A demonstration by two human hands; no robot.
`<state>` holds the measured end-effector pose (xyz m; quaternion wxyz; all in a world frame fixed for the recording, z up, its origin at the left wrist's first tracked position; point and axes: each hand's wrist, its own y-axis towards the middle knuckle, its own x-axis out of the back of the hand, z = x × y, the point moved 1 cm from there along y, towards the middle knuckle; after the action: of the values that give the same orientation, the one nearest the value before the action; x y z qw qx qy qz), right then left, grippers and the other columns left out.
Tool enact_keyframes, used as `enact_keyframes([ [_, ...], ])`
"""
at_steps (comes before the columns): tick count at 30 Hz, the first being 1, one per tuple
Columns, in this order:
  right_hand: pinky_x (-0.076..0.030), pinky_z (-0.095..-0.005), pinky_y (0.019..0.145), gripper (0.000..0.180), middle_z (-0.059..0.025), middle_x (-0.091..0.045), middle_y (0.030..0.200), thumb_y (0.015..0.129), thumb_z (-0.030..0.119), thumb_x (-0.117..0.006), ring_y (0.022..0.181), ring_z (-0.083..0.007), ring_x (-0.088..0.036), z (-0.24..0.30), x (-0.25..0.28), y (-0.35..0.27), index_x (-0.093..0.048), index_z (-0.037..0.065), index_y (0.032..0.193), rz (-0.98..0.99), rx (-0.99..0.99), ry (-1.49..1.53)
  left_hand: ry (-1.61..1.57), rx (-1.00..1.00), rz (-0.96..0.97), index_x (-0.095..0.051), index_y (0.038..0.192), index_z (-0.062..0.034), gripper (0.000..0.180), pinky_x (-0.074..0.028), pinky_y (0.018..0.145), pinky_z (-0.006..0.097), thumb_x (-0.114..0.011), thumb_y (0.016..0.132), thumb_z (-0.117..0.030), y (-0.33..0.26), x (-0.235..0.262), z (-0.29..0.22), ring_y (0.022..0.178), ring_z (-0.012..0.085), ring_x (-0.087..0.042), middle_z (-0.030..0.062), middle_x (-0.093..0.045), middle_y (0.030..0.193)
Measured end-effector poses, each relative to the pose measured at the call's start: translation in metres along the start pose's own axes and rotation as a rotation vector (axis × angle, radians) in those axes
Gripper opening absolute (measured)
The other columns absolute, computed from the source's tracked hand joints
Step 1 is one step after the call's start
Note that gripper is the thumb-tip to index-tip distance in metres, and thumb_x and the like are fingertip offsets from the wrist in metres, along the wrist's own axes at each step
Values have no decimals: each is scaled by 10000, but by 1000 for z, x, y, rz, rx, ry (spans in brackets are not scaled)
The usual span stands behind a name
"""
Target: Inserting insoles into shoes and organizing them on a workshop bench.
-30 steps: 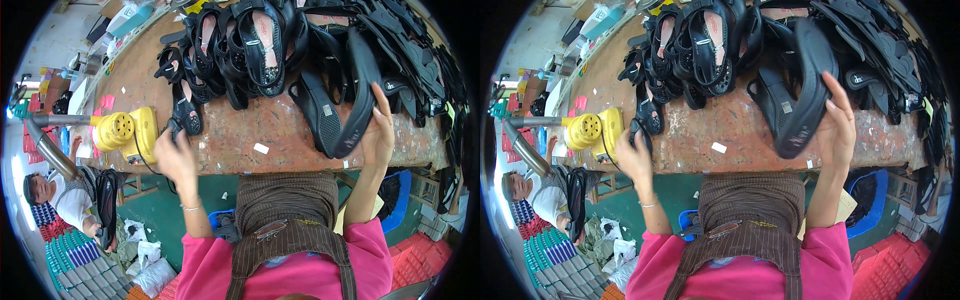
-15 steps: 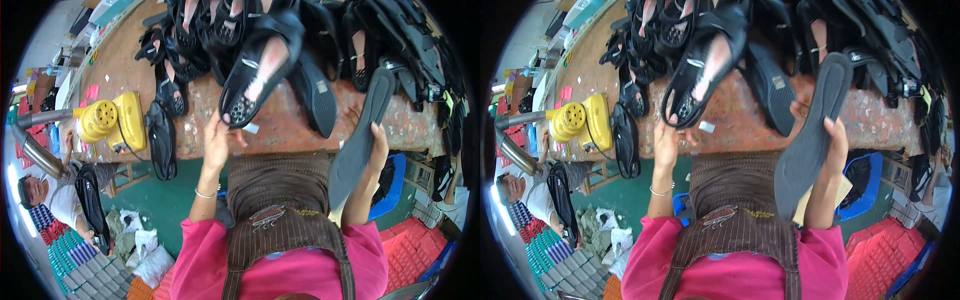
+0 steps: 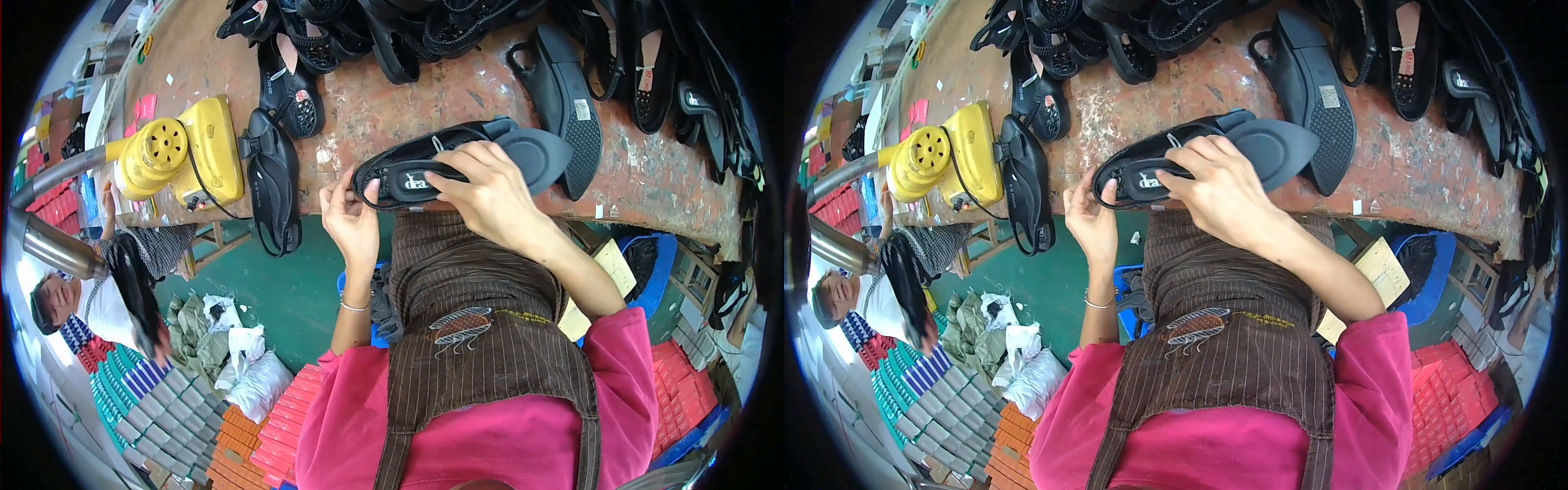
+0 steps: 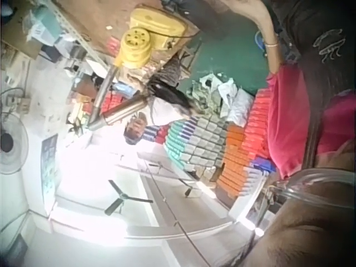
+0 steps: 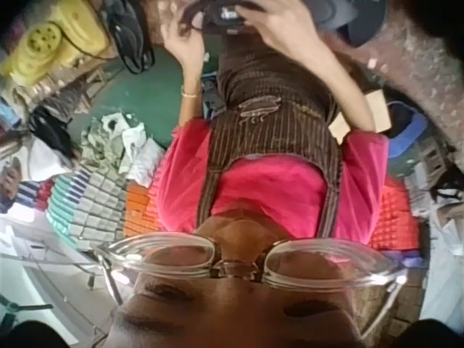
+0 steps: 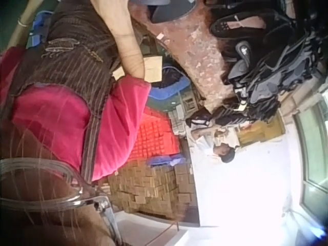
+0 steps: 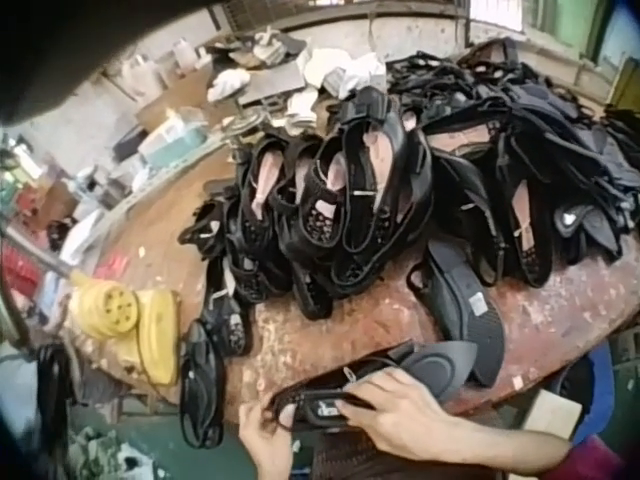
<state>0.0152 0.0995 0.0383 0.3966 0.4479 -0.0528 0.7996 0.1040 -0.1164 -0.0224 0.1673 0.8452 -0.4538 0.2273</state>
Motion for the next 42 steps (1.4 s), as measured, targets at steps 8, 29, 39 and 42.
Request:
enact_keyframes([
  [8, -473, -400, 884, 323, -115, -658, 1091, 700, 89, -775, 1000, -277, -605, 0, -40, 24, -743, 40, 1018, 19, -44, 127, -236, 70, 26, -650, 1205, 26, 443, -572, 664, 213, -804, 800, -68, -3, -2, -3, 805, 99, -532, 50, -480, 1030],
  [29, -304, -419, 1171, 424, -137, -581, 1358, 803, 123, -602, 1333, -253, -488, 7, -53, 9, -659, 30, 1212, 268, 113, -63, -396, 205, -22, -685, 878, 49, 63, -311, 399, 212, -699, 890, -11, 21, -11, 4, 451, 21, -452, 0, -575, 605],
  [39, -319, -525, 1091, 382, -129, -667, 1152, 816, 151, -675, 1189, -303, -561, -25, 0, 21, -660, 58, 1187, -443, -378, -527, 61, 96, 378, -579, 750, -22, 166, -439, 484, 303, -659, 878, -92, -43, -9, -43, 494, 125, -560, 79, -594, 568],
  [42, -466, -381, 911, 473, -128, -635, 1112, 797, 236, -750, 1066, -315, -587, -47, 11, 34, -624, 72, 1222, -427, -477, -41, 63, -262, 428, -609, 684, -33, 186, -416, 449, 309, -761, 784, -73, -79, -34, -53, 460, 167, -532, 40, -567, 553],
])
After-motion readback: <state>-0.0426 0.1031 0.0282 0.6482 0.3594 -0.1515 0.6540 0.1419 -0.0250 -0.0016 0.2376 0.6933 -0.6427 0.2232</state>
